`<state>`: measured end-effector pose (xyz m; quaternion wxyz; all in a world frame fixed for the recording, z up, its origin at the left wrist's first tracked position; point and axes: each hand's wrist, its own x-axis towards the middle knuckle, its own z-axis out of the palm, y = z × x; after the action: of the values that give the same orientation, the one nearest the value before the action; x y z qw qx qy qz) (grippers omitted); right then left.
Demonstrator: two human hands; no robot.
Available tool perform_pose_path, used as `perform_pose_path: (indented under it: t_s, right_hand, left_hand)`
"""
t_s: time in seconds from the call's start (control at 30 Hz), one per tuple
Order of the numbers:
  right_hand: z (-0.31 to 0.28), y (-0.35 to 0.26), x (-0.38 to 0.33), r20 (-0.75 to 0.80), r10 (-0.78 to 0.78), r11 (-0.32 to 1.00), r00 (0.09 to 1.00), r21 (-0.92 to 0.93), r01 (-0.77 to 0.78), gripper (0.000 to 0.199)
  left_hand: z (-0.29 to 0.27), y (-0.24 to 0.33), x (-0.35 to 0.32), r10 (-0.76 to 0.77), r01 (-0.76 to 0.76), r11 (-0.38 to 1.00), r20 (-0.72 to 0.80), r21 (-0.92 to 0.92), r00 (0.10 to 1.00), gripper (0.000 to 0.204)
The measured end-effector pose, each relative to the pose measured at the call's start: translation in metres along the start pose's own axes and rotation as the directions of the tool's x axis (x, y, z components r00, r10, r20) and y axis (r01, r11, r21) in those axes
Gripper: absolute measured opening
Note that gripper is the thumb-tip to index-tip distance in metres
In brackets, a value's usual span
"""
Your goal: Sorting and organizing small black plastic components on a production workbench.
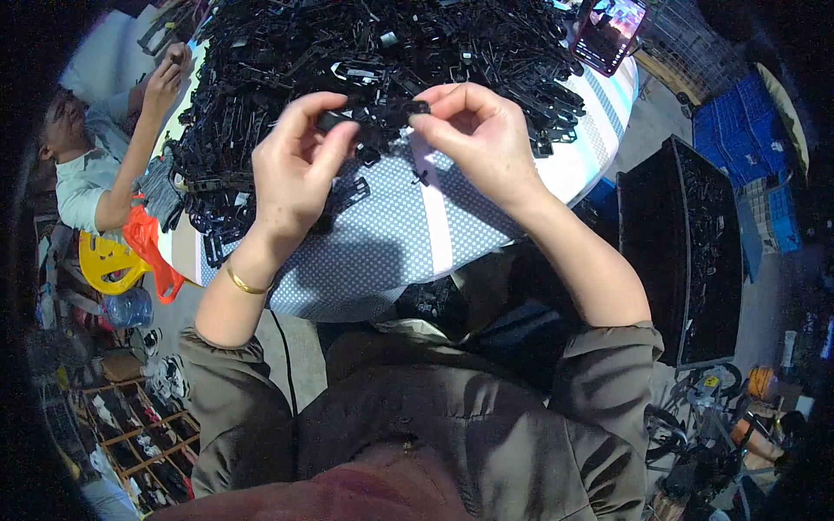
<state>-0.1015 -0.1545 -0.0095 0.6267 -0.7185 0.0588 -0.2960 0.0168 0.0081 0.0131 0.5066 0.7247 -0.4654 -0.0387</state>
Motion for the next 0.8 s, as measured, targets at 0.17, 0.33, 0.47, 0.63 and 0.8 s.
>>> perform_pose_path:
  t_s: [0.17,0.33,0.47,0.63,0.8]
  right_hand:
    - [-0.005,-0.004,0.002,0.022,-0.389,0.743,0.921,-0.583,0.328,0.011]
    - [0.007,-0.012,-0.011,-0.065,-0.198,0.972,0.978,-0.144,0.187,0.01]
    - [0.016,-0.005,-0.015,-0.107,0.094,0.996,0.99,0.0,-0.094,0.013]
    - [0.02,0.0,-0.013,-0.16,0.131,0.991,0.978,0.001,-0.132,0.014]
    - [0.018,-0.004,-0.012,-0.12,0.133,0.982,0.984,-0.116,-0.147,0.012]
  left_hand:
    - [-0.007,-0.001,0.009,-0.222,0.219,0.818,0.059,-0.532,0.973,0.019]
    - [0.0,0.001,0.005,-0.309,0.365,0.738,0.196,-0.568,0.931,0.029]
    - [0.008,-0.002,-0.001,-0.271,0.383,0.686,0.271,-0.619,0.924,0.033]
    - [0.011,-0.004,-0.004,-0.237,0.369,0.652,0.284,-0.662,0.929,0.035]
    - [0.012,-0.004,-0.007,-0.206,0.351,0.675,0.291,-0.649,0.934,0.036]
